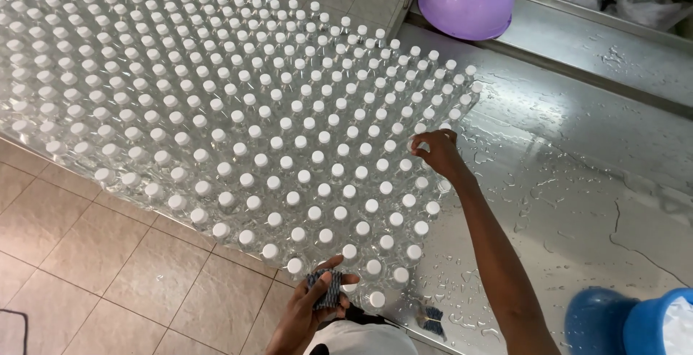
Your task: Placing plastic caps onto a large grid of water bottles on a production table.
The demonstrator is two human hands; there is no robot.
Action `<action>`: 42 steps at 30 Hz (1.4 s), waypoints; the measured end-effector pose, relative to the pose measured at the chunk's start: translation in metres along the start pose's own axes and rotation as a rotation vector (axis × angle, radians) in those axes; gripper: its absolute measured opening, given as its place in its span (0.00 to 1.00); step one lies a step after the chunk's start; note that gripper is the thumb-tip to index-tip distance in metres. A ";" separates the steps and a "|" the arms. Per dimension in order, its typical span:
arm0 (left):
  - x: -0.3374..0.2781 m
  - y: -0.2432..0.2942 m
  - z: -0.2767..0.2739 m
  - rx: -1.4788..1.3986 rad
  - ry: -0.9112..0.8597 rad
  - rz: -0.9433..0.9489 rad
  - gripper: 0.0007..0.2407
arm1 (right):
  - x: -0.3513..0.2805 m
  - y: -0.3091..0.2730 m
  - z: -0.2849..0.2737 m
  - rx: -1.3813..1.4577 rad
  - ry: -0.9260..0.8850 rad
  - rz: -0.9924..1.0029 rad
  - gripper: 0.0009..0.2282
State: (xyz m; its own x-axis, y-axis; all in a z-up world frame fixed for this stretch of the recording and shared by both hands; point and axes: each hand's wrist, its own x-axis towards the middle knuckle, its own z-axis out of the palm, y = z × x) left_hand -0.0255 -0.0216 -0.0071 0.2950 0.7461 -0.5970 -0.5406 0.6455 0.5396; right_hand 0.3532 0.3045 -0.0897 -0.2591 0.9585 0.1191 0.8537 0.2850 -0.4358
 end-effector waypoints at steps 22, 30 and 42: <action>-0.002 -0.001 0.008 -0.008 -0.045 0.009 0.26 | 0.030 -0.002 0.009 -0.198 -0.300 -0.022 0.14; 0.001 0.002 0.007 -0.031 -0.040 -0.001 0.26 | 0.033 0.013 0.025 -0.240 -0.289 -0.018 0.14; 0.025 -0.009 -0.002 -0.081 -0.159 0.036 0.26 | 0.038 0.015 0.040 -0.360 -0.341 -0.001 0.22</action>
State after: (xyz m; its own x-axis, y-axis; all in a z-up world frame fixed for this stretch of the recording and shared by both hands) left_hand -0.0152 -0.0089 -0.0278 0.3917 0.7890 -0.4733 -0.6128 0.6074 0.5055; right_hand 0.3377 0.3452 -0.1276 -0.3420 0.9169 -0.2059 0.9395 0.3296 -0.0930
